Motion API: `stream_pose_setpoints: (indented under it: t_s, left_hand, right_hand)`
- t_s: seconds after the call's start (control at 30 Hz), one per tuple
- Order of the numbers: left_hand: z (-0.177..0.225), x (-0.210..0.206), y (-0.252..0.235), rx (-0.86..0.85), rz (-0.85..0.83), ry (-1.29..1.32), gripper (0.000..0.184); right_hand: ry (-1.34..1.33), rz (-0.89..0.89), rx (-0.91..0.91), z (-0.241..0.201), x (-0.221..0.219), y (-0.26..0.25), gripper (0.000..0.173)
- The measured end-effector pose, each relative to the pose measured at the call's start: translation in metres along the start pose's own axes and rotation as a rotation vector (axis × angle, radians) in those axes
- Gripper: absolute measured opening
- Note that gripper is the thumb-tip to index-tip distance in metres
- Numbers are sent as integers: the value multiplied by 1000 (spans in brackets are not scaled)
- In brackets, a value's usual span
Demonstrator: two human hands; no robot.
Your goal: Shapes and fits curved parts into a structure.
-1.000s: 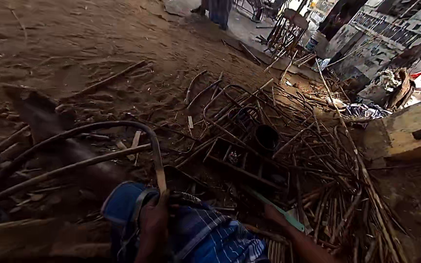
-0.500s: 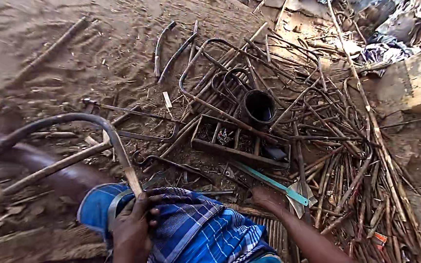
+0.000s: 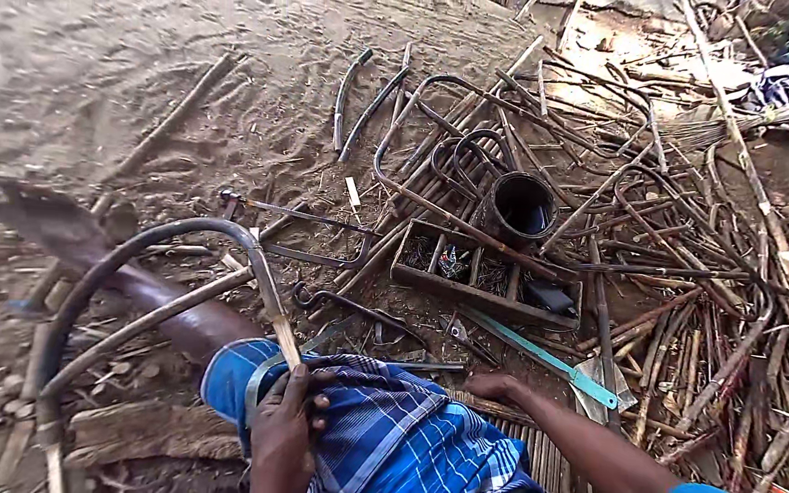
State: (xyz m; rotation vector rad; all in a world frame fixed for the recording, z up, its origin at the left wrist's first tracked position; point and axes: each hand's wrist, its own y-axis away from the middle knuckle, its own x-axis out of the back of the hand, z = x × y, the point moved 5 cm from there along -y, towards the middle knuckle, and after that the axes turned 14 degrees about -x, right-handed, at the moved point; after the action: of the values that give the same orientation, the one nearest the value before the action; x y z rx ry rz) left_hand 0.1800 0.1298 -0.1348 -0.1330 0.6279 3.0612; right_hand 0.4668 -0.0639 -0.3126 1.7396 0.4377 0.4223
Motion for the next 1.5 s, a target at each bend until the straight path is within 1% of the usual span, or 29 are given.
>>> stream_pose_setpoints:
  t_s: [0.03,0.1,0.17,0.23,0.33,0.37,0.43,0.53,0.6,0.67,0.77,0.8,0.87,0.9,0.97,1.03,1.1,1.17,1.2,1.27,1.3,1.37,1.4,1.43,1.5]
  left_hand:
    - [4,2,1,0,7,4,30]
    - [10,8,8,-7,24,11,31]
    - [16,14,13,-14,31,11,32]
    - [18,16,16,-15,23,15,33]
    - [18,17,18,-20,26,35,33]
    - [18,17,19,-20,34,41,33]
    - [18,16,20,-16,44,53,34]
    - [20,19,27,-13,51,67,35]
    - [25,22,28,-40,37,80,37]
    - [26,29,30,-62,29,106,38]
    - [25,38,33,-69,10,173,40]
    - [24,41,35,-70,0,196,40]
    - [24,45,36,-81,-13,240,40]
    - [24,46,37,-83,-21,254,40]
    - [25,45,40,-86,-28,274,39]
    - [26,44,42,-83,-23,274,39]
    - [23,43,42,-84,-16,257,38]
    - [15,42,37,-84,-23,258,37]
    - [13,43,34,-86,-31,271,36]
    - [9,45,34,-92,-60,319,35]
    - [8,48,36,-97,-78,360,34]
    - [9,55,39,-106,-111,472,35]
    - [9,60,41,-112,-127,535,36]
    - [9,64,44,-119,-148,578,36]
    - [11,69,47,-126,-195,619,36]
  right_hand:
    - [-14,14,6,-1,1,-1,40]
    - [30,47,41,0,4,-12,31]
    - [184,61,54,-3,10,-23,24]
    - [325,67,28,-1,14,-29,23]
    - [372,42,44,-12,16,-24,28]
    - [344,37,42,-16,19,-21,32]
    - [165,79,11,-23,28,-12,43]
    - [-160,159,30,-39,34,4,42]
    - [-203,175,85,-57,33,5,41]
    - [-106,138,88,-75,26,2,47]
    - [53,91,-2,-90,24,-8,59]
    - [74,62,-34,-94,25,-12,61]
    - [137,27,-39,-100,28,-14,60]
    - [216,57,-40,-105,29,-9,59]
    - [406,180,-59,-115,31,7,57]
    - [508,300,-46,-143,36,23,51]
    - [471,415,107,-193,54,28,45]
    - [403,565,342,-257,86,25,38]
    - [375,645,408,-290,105,26,36]
    - [358,770,451,-346,143,23,35]
    - [369,810,451,-366,158,19,36]
    - [409,814,447,-393,175,18,37]
    - [384,773,475,-401,174,19,35]
    - [316,704,512,-403,166,20,33]
    - [153,507,599,-392,131,15,31]
